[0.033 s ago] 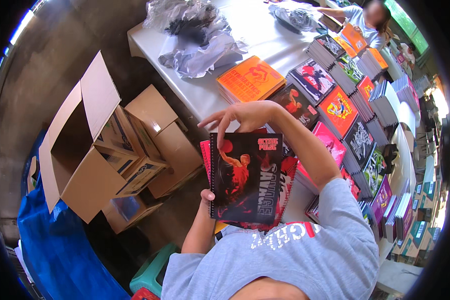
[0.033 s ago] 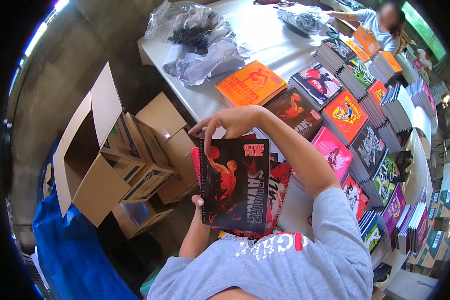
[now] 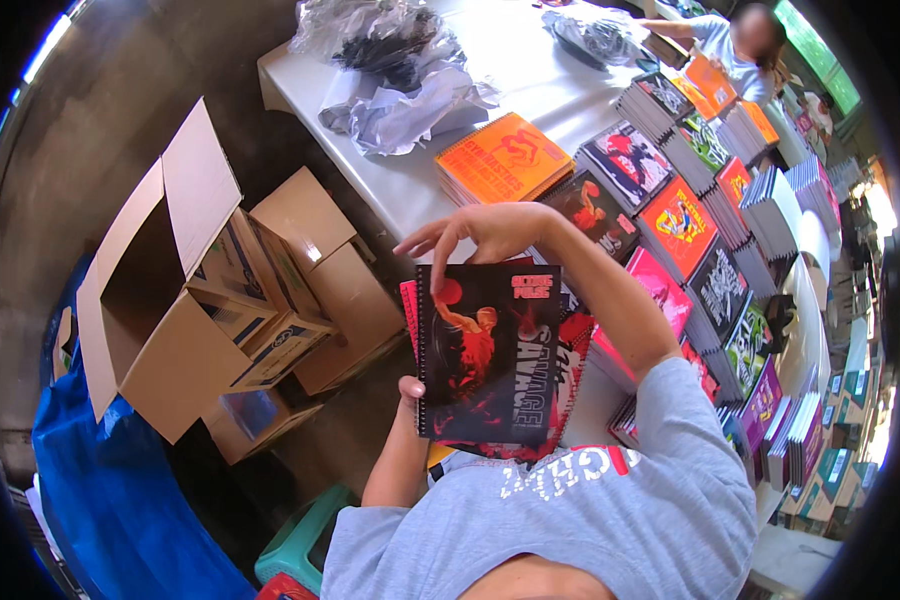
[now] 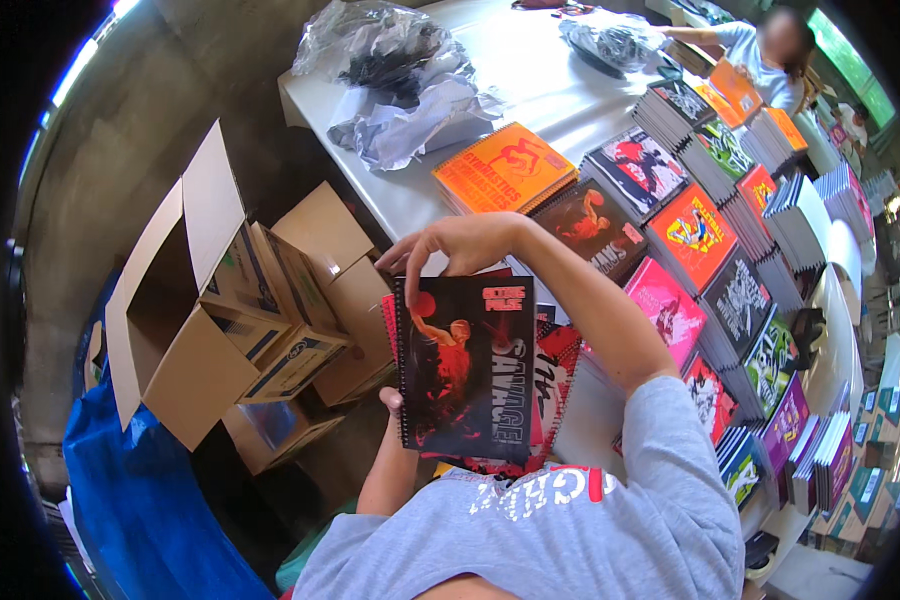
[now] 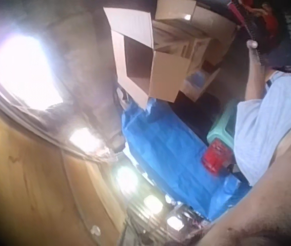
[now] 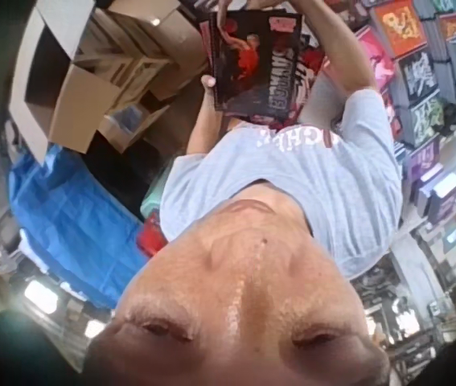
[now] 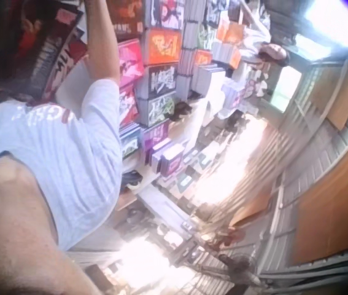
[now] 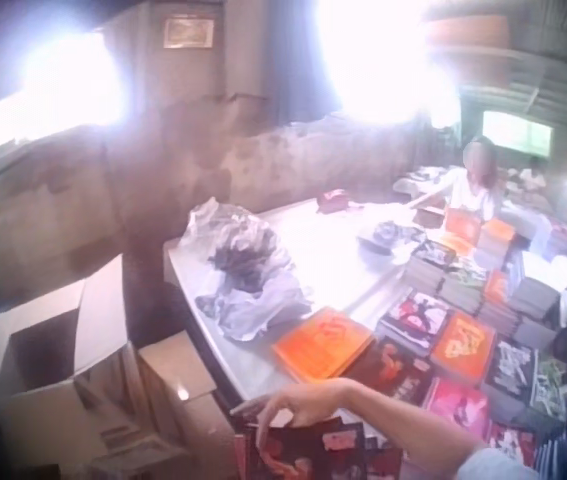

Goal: The person sorts various spiral-bound notebooks on a table by their cover art, organizing them into stacks before picking up groups of sorted notebooks and placing them into a cardboard box.

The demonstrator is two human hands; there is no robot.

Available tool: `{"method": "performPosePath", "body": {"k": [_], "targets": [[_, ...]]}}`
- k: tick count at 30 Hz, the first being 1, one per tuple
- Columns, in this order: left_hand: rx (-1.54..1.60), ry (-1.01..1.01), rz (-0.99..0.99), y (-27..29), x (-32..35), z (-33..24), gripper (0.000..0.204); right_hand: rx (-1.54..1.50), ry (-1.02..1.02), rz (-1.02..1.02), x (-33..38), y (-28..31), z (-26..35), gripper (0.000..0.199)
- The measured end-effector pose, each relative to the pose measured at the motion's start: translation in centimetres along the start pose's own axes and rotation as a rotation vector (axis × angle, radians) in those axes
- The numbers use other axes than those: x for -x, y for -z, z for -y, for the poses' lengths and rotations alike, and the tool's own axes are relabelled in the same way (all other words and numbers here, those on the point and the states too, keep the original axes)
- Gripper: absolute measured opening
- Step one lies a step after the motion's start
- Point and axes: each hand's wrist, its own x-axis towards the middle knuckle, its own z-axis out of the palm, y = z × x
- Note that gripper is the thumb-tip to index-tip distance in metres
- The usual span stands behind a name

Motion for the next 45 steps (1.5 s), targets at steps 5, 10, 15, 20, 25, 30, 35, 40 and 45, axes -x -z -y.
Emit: {"method": "performPosePath", "body": {"k": [5,10,15,20,25,30,35,40,45], "targets": [[0.153,-0.182,-0.094,1.5,0.7,0.5,0.089,0.074,-0.024,0.04,-0.8,1.4,1.6,0.035],[-0.106,-0.32,-0.355,3.1,1.1,-0.7,0.069,0.361,0.21,-0.561,5.3,3.7,4.4,0.031],[-0.059,-0.442,-0.282,3.9,-0.2,-1.3,0.072,1.011,0.301,-1.003,8.3,-0.4,8.6,0.026],[0.132,-0.378,0.021,5.7,-2.2,-1.7,0.064,1.167,0.128,-0.6,7.4,-10.0,5.7,0.025],[-0.065,-0.37,-0.296,4.6,-0.2,-2.2,0.08,0.509,-0.187,-0.381,6.0,-4.4,3.2,0.044],[0.004,-0.267,-0.286,5.8,1.3,-1.4,0.072,1.388,-0.841,-1.162,0.9,1.7,-11.8,0.05],[0.087,-0.282,-0.118,9.9,3.6,-2.0,0.063,0.884,-0.592,-0.968,0.1,-0.9,-8.7,0.038],[0.043,-0.339,-0.241,3.7,-2.8,-0.4,0.086,1.133,-0.135,-0.559,3.3,-11.6,0.1,0.046],[0.006,-0.07,-0.078,5.2,-3.3,0.0,0.083,0.836,-0.806,-0.368,7.2,-2.2,-0.3,0.034]]}}
